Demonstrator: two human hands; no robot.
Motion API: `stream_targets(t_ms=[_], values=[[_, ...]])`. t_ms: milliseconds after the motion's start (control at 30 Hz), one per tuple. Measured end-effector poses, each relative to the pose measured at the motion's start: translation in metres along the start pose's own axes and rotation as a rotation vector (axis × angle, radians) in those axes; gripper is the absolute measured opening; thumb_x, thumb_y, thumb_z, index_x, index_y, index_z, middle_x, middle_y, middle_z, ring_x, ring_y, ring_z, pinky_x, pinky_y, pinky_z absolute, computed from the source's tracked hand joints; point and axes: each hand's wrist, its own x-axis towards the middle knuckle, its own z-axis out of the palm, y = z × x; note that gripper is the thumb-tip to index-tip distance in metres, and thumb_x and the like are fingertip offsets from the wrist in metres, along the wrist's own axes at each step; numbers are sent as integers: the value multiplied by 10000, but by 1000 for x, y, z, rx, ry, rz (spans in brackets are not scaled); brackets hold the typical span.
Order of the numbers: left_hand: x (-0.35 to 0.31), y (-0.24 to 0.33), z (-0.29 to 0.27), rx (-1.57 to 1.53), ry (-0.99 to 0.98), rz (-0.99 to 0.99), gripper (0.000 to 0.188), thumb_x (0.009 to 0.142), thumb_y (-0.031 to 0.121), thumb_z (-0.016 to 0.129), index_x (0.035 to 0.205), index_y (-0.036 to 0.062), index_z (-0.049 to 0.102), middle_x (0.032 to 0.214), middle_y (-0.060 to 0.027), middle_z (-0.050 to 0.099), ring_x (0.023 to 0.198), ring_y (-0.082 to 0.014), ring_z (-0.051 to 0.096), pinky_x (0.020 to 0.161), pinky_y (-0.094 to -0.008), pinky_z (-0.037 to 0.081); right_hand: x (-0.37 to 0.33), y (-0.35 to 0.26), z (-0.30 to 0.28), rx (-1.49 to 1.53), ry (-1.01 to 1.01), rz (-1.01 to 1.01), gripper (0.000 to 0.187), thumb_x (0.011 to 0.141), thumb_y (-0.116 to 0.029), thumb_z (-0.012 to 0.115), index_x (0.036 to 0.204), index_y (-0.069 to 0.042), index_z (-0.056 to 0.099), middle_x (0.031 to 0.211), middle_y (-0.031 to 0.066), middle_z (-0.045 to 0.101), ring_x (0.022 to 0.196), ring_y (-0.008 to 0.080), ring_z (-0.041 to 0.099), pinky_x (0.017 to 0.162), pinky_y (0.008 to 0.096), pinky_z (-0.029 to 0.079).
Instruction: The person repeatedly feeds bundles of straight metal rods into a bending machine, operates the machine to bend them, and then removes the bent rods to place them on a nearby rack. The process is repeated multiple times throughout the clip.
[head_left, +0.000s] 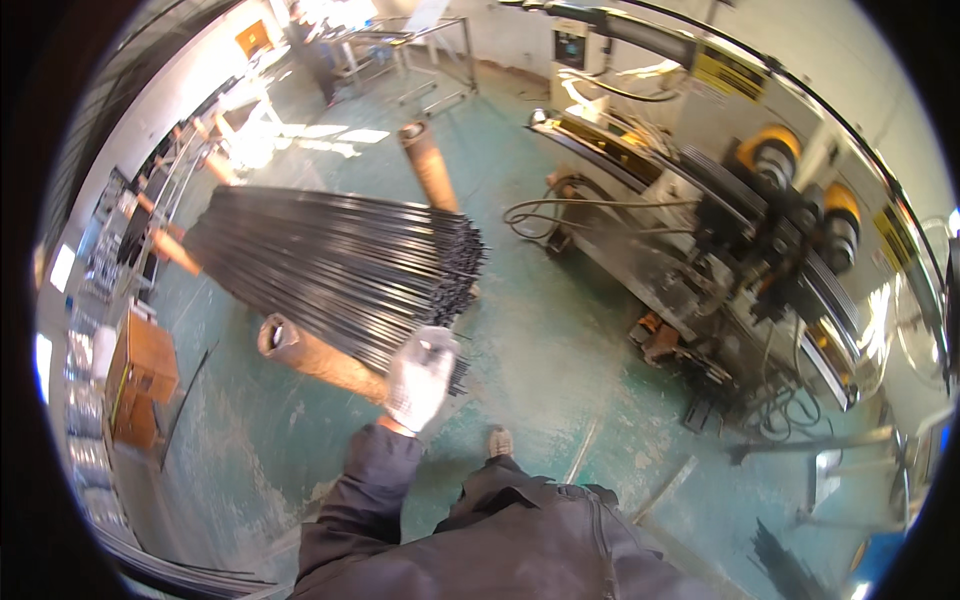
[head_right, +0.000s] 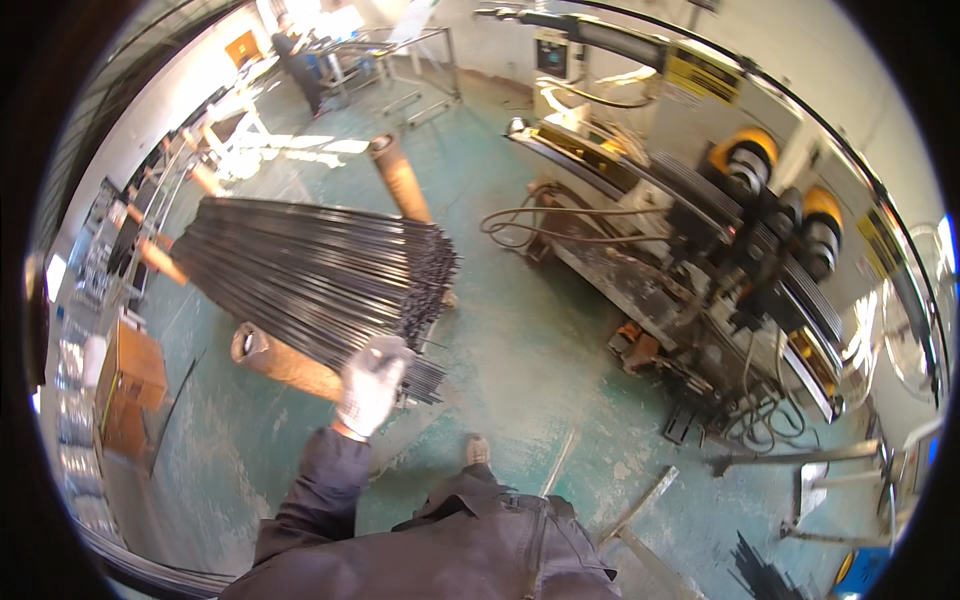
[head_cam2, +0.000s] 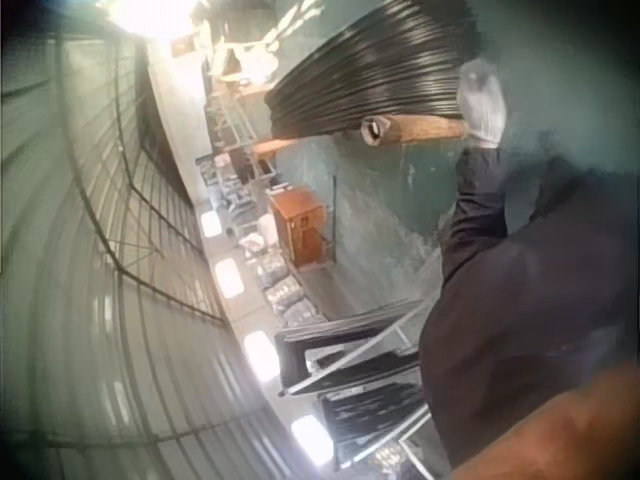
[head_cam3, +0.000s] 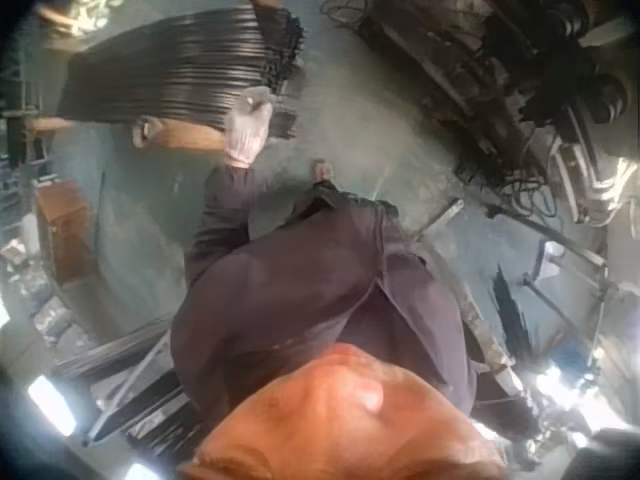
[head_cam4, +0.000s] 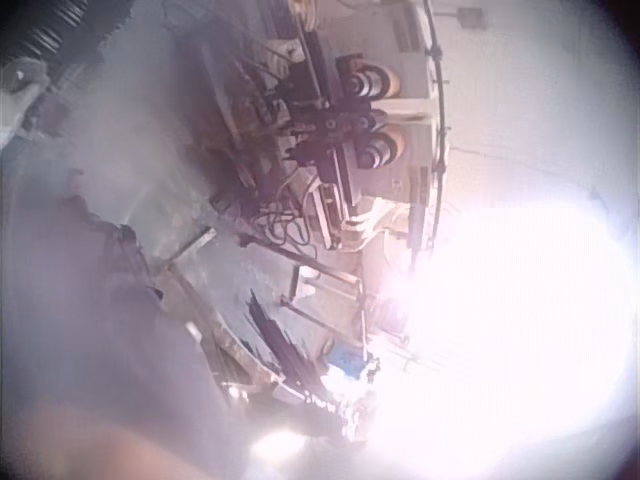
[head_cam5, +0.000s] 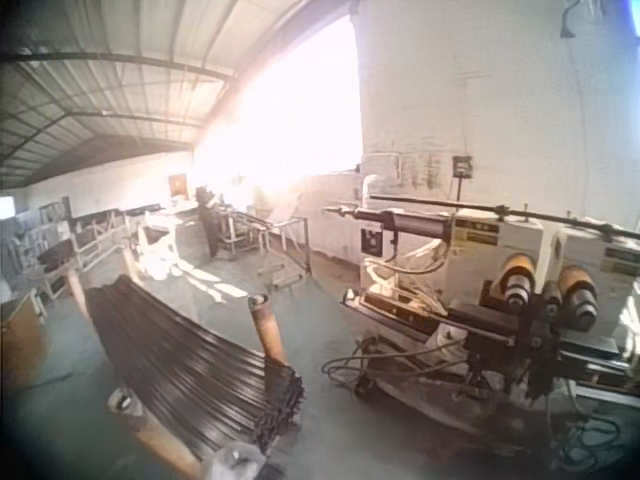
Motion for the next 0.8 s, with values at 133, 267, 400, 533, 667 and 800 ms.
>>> stream_targets(t_ms=[133,267,400,533,667,800], values=[[34,-15,-157,144,380,64,213,1046,-92,687,1201,36,759,1125,-45,783,1057,-145,752,957,-297,603,-15,-150,48,53,-272,-246,435,935,-199,774,1321,1,770,1183,211,839,1116,352,810,1018,437,617],[56,-23,-258,746,613,-49,265,988,81,720,1240,30,780,1089,-184,836,1029,-348,821,950,-440,642,-18,-373,64,112,-376,-581,481,944,-271,811,1342,-5,760,1294,238,821,1204,380,799,1069,442,608],[71,-45,-273,874,561,-198,120,981,207,736,1016,110,798,1025,-168,814,983,-430,783,874,-503,630,-93,-572,76,93,-461,-1037,612,953,-325,867,1451,-20,685,1296,215,812,1228,385,781,1073,452,603],[76,-50,-269,974,531,-202,81,959,178,793,969,110,751,932,-159,776,902,-422,764,819,-524,608,-190,-706,121,78,-578,-1378,677,910,-355,917,1457,-34,681,1405,222,759,1323,409,709,1146,485,559],[83,-39,-264,929,585,-189,62,940,115,788,972,90,741,922,-152,762,881,-414,751,804,-513,599,-272,-799,197,-90,-557,-1584,858,895,-419,926,1563,-13,574,1454,235,699,1376,446,636,1171,534,532],[98,-30,-262,917,618,-299,68,921,102,775,969,67,743,911,-145,751,872,-385,745,800,-493,591,-321,-864,251,-183,-471,-1664,999,869,-516,945,1600,6,508,1478,210,645,1402,430,591,1183,520,509]])
